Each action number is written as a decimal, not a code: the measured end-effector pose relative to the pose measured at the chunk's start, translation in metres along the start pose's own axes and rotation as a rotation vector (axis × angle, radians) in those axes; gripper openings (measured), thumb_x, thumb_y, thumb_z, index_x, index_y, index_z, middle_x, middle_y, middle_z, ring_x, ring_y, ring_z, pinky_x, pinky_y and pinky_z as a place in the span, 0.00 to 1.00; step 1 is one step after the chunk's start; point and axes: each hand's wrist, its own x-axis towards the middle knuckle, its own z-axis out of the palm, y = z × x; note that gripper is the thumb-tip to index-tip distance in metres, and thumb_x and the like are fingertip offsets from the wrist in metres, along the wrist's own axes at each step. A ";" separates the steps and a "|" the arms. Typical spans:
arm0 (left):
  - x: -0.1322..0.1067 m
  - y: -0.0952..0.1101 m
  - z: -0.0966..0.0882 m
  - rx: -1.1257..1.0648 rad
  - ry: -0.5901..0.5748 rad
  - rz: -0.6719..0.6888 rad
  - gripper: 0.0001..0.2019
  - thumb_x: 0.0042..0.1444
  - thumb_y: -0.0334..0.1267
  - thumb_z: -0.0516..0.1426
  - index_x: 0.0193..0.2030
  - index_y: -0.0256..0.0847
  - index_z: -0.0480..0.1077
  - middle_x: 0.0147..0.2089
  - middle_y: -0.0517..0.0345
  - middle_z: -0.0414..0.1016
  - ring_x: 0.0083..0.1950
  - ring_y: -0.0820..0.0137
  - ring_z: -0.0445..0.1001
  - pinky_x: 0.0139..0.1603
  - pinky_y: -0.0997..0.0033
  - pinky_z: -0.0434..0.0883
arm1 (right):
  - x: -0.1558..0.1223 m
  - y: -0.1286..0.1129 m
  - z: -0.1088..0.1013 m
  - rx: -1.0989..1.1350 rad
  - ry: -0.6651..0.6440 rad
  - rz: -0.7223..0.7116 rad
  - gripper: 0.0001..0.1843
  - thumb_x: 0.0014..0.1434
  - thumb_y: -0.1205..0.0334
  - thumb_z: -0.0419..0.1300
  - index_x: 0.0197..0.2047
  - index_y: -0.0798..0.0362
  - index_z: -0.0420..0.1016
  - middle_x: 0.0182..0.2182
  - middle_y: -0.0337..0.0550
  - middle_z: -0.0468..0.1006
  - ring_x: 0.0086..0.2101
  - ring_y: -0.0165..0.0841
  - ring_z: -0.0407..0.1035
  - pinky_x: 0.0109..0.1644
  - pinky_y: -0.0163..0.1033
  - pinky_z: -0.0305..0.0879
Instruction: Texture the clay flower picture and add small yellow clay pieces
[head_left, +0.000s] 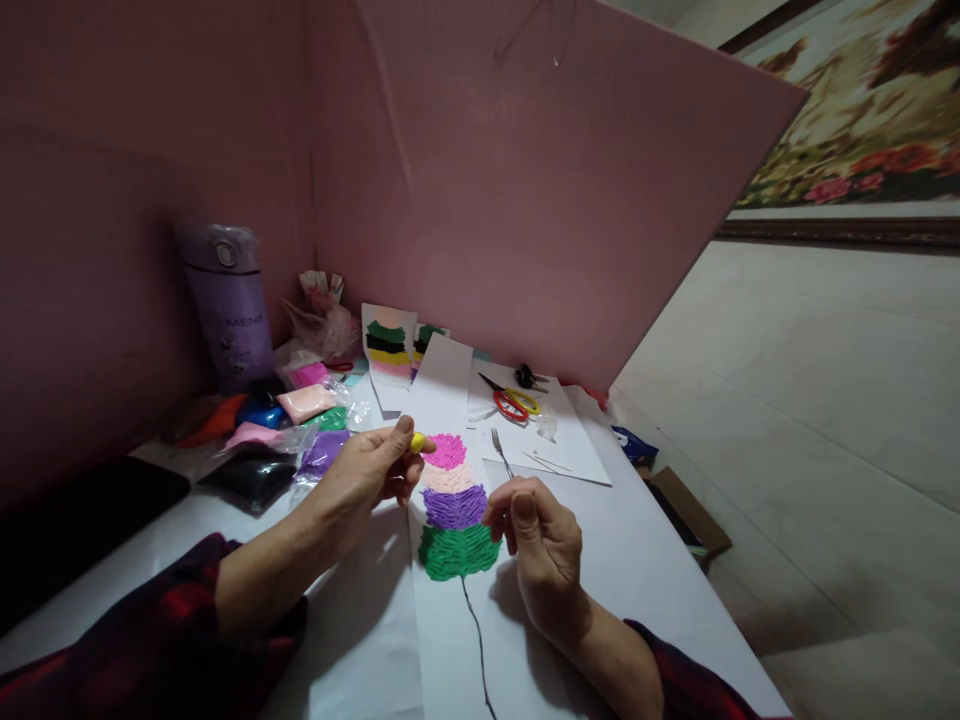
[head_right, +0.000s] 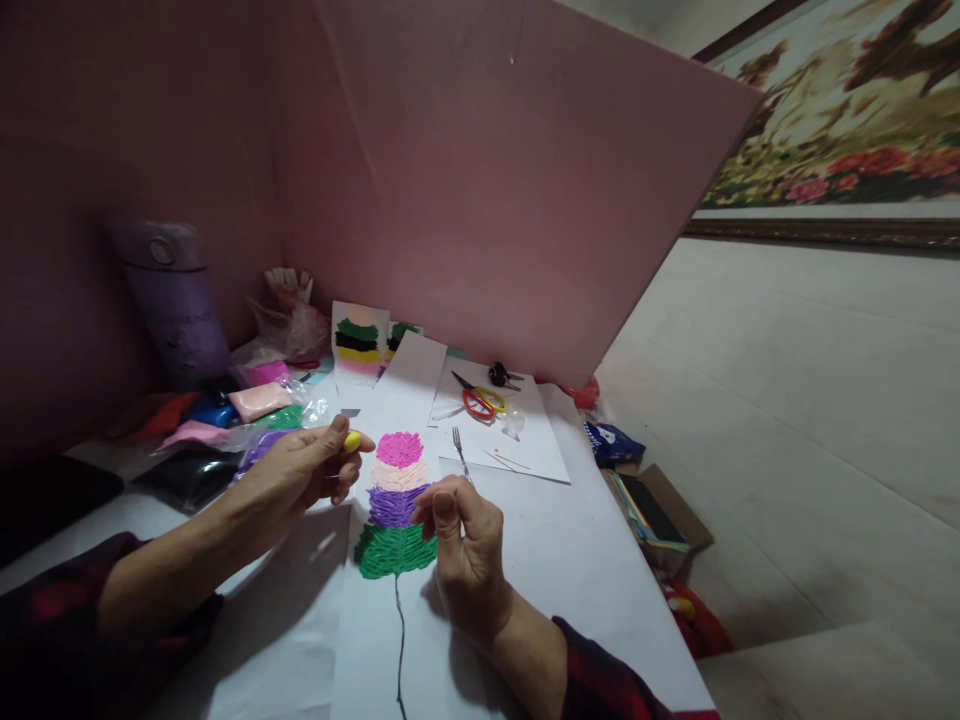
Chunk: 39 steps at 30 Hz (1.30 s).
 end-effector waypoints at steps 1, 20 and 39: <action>0.000 0.000 -0.001 -0.016 -0.021 -0.007 0.26 0.49 0.61 0.60 0.33 0.34 0.71 0.19 0.63 0.67 0.20 0.77 0.61 0.23 0.74 0.58 | 0.000 0.000 0.000 0.000 -0.005 -0.005 0.19 0.70 0.56 0.48 0.32 0.53 0.72 0.25 0.39 0.72 0.22 0.26 0.63 0.23 0.32 0.58; -0.005 0.003 0.002 0.024 -0.081 0.023 0.23 0.53 0.59 0.58 0.32 0.36 0.71 0.20 0.64 0.65 0.20 0.78 0.60 0.24 0.73 0.55 | 0.002 -0.001 -0.001 -0.037 -0.035 0.021 0.19 0.69 0.56 0.48 0.31 0.53 0.72 0.24 0.39 0.72 0.22 0.27 0.63 0.23 0.33 0.60; -0.009 0.004 0.005 0.060 -0.098 0.014 0.23 0.54 0.58 0.57 0.33 0.35 0.71 0.22 0.63 0.66 0.22 0.77 0.60 0.25 0.74 0.57 | 0.002 0.001 0.000 -0.041 -0.041 -0.001 0.19 0.69 0.57 0.48 0.31 0.53 0.72 0.24 0.39 0.71 0.21 0.27 0.62 0.21 0.33 0.57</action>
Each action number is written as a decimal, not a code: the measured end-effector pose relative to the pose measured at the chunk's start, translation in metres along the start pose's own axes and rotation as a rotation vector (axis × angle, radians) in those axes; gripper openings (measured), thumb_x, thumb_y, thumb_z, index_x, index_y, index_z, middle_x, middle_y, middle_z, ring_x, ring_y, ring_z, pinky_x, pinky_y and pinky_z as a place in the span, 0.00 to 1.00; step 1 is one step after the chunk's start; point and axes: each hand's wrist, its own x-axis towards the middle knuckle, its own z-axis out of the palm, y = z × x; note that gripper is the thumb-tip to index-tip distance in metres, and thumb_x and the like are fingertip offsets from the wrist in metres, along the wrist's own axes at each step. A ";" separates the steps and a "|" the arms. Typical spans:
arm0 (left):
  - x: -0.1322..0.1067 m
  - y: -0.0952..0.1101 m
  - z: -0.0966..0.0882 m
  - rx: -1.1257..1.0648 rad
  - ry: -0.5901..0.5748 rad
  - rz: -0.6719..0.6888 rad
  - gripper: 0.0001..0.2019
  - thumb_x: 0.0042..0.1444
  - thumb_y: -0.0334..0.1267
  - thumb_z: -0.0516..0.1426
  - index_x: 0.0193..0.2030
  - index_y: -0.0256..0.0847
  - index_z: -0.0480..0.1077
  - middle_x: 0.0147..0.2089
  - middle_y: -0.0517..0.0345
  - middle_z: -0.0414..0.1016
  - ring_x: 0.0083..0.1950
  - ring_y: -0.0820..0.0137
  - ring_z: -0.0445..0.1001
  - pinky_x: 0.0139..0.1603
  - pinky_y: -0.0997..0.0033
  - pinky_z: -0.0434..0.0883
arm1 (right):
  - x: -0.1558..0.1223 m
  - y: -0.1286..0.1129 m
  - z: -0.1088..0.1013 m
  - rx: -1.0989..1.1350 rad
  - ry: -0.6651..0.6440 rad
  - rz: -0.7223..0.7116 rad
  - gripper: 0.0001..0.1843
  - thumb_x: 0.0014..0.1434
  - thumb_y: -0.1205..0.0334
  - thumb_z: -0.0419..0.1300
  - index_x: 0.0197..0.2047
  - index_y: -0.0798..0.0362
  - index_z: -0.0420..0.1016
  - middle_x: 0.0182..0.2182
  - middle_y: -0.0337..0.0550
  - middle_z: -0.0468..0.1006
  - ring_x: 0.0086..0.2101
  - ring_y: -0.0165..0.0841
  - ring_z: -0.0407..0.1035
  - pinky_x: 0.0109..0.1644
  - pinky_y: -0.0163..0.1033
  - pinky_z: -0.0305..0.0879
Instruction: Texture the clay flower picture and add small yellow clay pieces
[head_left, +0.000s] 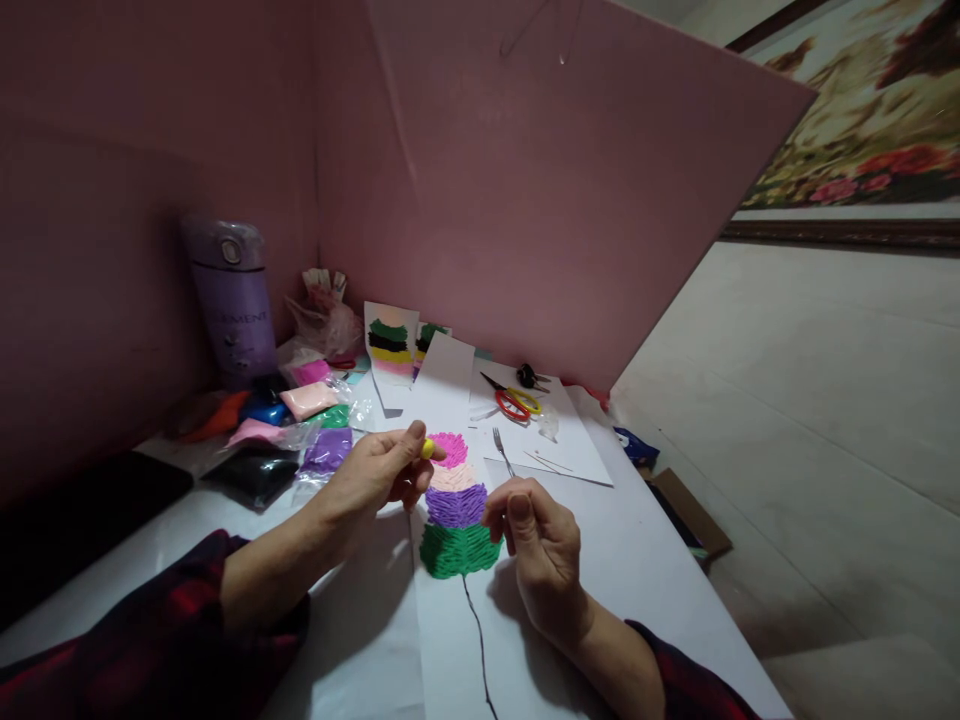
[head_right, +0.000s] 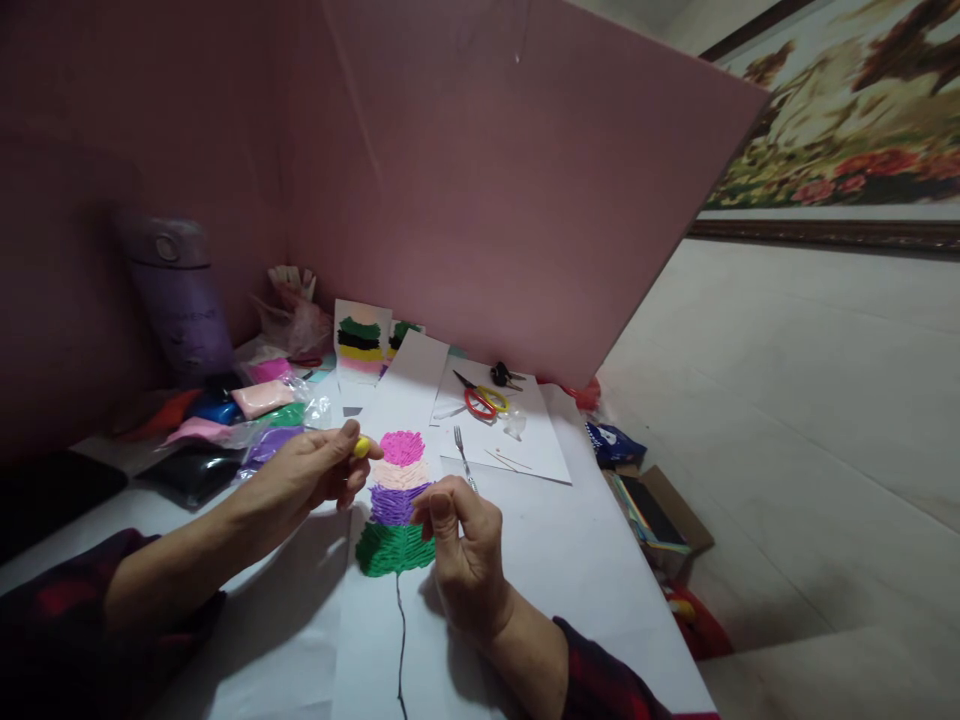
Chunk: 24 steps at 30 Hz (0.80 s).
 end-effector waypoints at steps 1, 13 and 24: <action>-0.001 0.001 0.000 -0.004 -0.001 -0.007 0.22 0.54 0.57 0.57 0.34 0.35 0.71 0.23 0.62 0.68 0.22 0.77 0.61 0.26 0.73 0.57 | 0.000 0.000 0.000 -0.003 -0.001 -0.002 0.19 0.69 0.57 0.48 0.31 0.53 0.72 0.24 0.39 0.71 0.21 0.27 0.62 0.21 0.33 0.57; 0.004 -0.002 -0.004 0.050 0.072 0.017 0.19 0.40 0.48 0.68 0.31 0.38 0.70 0.25 0.64 0.69 0.24 0.76 0.64 0.27 0.73 0.61 | 0.000 -0.001 0.001 0.031 0.027 0.011 0.19 0.70 0.57 0.48 0.31 0.52 0.73 0.24 0.39 0.72 0.21 0.27 0.62 0.22 0.33 0.58; 0.002 0.000 -0.002 0.158 0.373 0.035 0.25 0.44 0.62 0.61 0.27 0.37 0.70 0.34 0.51 0.71 0.36 0.64 0.69 0.31 0.67 0.67 | -0.001 -0.005 0.001 0.007 0.035 0.041 0.20 0.69 0.54 0.48 0.31 0.53 0.73 0.24 0.40 0.72 0.21 0.28 0.62 0.22 0.34 0.59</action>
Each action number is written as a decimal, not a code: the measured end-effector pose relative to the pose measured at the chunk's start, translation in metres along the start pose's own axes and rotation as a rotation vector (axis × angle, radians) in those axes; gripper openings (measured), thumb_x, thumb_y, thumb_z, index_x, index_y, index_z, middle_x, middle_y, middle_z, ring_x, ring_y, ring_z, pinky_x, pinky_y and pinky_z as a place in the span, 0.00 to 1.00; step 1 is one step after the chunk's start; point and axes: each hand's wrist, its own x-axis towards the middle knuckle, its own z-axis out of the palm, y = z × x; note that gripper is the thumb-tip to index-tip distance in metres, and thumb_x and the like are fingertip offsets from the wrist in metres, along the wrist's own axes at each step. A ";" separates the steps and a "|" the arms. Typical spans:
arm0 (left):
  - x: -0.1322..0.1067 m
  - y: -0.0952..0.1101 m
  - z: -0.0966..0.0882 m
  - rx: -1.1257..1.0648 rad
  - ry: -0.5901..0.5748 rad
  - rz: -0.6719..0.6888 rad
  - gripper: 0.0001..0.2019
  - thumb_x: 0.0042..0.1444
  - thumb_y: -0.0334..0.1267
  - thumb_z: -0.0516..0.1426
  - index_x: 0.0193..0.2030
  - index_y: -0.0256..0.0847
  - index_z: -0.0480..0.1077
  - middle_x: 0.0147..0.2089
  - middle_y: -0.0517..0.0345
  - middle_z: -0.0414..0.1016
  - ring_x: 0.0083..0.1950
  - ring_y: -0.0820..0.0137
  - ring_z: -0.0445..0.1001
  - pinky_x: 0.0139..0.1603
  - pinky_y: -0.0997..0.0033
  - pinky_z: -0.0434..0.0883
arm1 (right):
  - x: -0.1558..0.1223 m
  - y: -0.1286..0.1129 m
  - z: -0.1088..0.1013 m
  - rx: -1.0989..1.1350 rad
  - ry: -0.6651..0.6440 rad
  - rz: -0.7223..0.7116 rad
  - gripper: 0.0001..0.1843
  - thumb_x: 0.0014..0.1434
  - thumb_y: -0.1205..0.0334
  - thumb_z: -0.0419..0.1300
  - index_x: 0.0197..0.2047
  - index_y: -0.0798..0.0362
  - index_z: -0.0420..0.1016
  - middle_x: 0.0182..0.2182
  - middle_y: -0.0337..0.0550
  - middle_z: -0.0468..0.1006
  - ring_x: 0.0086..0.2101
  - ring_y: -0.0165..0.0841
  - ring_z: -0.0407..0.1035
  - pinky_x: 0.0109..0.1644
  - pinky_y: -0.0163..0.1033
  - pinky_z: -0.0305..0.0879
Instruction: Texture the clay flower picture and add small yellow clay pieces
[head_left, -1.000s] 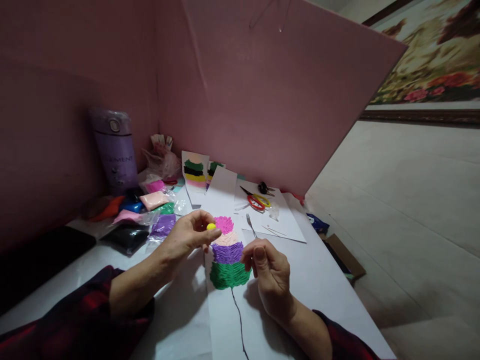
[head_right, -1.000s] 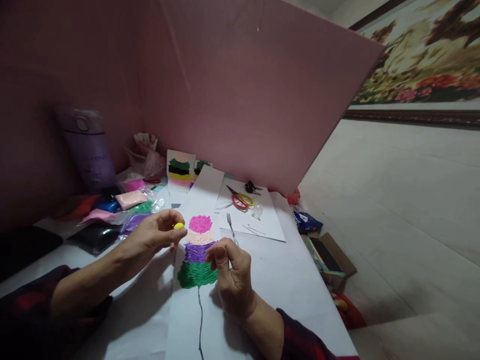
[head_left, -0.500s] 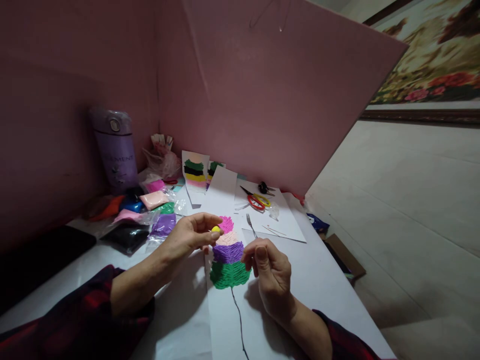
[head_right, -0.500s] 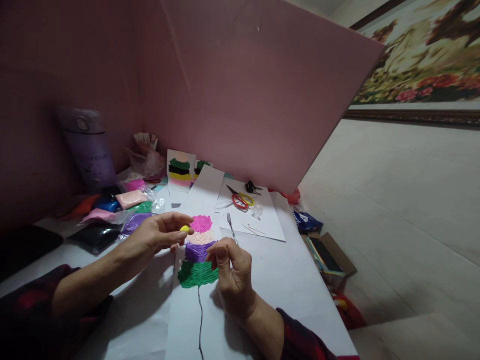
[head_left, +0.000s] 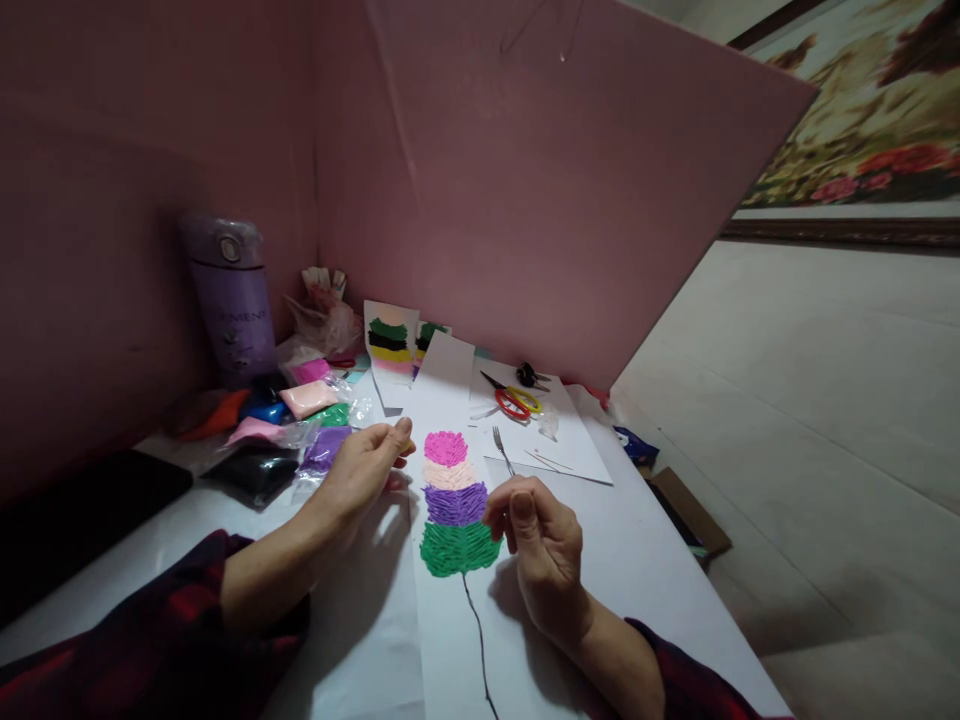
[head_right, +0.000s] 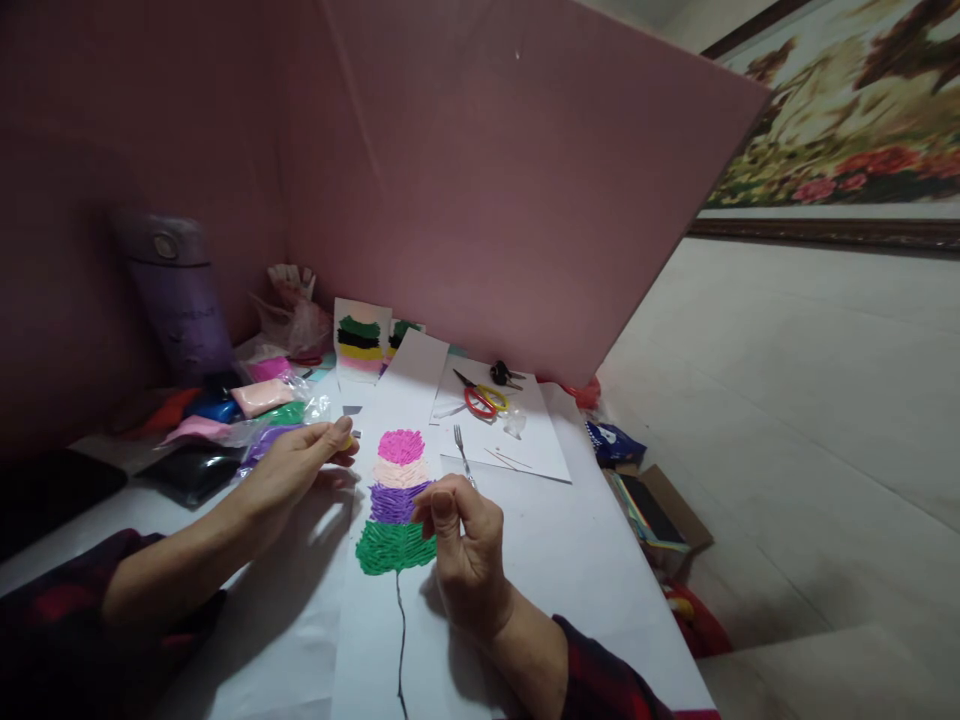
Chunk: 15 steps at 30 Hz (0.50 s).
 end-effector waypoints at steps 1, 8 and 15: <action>0.000 -0.001 0.000 -0.011 -0.001 -0.011 0.25 0.43 0.62 0.61 0.27 0.37 0.71 0.35 0.51 0.71 0.37 0.64 0.70 0.34 0.65 0.68 | 0.000 0.000 0.000 -0.002 0.001 0.001 0.20 0.69 0.54 0.48 0.31 0.53 0.73 0.24 0.40 0.72 0.21 0.28 0.62 0.22 0.34 0.59; 0.001 -0.003 0.002 -0.148 -0.044 -0.062 0.25 0.42 0.60 0.64 0.28 0.36 0.70 0.37 0.51 0.71 0.40 0.64 0.71 0.45 0.62 0.69 | 0.001 0.002 -0.001 0.012 -0.021 -0.025 0.19 0.70 0.56 0.48 0.31 0.53 0.73 0.24 0.39 0.71 0.21 0.27 0.62 0.23 0.33 0.59; 0.001 -0.003 0.003 -0.184 -0.100 -0.070 0.27 0.40 0.62 0.64 0.30 0.36 0.70 0.38 0.52 0.69 0.41 0.63 0.71 0.47 0.58 0.70 | 0.000 0.004 -0.001 0.026 -0.035 -0.023 0.18 0.70 0.57 0.49 0.33 0.53 0.73 0.25 0.39 0.72 0.23 0.27 0.63 0.25 0.33 0.59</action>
